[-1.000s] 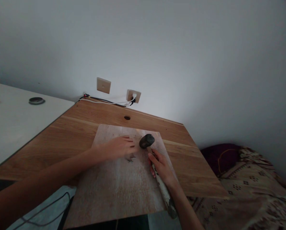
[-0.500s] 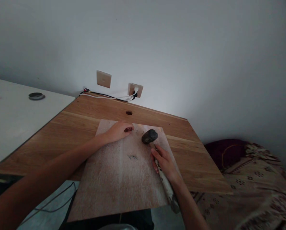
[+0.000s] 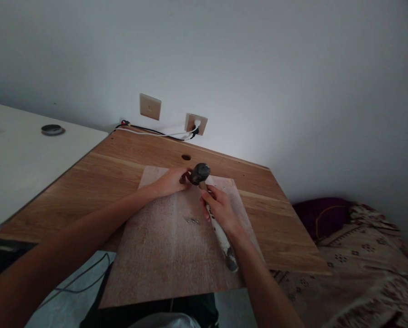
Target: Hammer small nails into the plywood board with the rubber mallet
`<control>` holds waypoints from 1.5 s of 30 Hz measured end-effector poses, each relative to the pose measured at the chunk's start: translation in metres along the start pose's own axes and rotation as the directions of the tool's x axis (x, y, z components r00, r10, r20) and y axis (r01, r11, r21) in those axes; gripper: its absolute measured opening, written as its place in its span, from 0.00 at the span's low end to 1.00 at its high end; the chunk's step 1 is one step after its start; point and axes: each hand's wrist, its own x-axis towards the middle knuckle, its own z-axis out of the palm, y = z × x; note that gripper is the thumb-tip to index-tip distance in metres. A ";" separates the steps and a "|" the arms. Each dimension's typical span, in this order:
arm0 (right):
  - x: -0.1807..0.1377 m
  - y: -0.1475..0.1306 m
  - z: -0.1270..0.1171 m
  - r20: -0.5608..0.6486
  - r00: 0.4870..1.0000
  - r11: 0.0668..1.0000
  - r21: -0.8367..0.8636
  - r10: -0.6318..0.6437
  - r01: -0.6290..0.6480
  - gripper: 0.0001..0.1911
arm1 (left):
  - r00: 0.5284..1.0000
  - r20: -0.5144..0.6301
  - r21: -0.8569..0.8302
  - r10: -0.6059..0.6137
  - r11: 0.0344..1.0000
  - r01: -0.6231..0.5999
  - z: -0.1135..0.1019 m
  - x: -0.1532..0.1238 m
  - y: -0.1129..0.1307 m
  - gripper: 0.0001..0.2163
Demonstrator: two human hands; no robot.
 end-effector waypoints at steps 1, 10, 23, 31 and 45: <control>0.001 0.001 0.001 0.005 1.000 1.000 -0.003 0.010 -0.010 0.17 | 1.000 -0.004 0.001 -0.010 1.000 0.010 0.000 0.000 0.001 0.23; -0.008 0.001 0.003 0.003 1.000 1.000 -0.023 0.005 -0.005 0.18 | 0.999 0.002 0.001 -0.035 0.999 0.035 0.001 0.001 0.001 0.22; -0.013 0.000 0.002 -0.022 1.000 0.999 -0.042 -0.007 0.006 0.22 | 0.999 0.010 0.180 0.031 0.983 -0.032 -0.010 -0.008 0.010 0.19; -0.046 0.015 -0.020 0.014 0.998 0.996 -0.065 0.054 -0.053 0.23 | 0.772 0.450 0.510 0.448 0.581 -0.634 -0.007 -0.077 0.081 0.06; -0.049 0.025 -0.022 -0.007 0.995 0.995 -0.028 0.099 -0.099 0.25 | 0.951 0.161 0.343 0.264 0.888 -0.305 -0.025 -0.040 0.043 0.07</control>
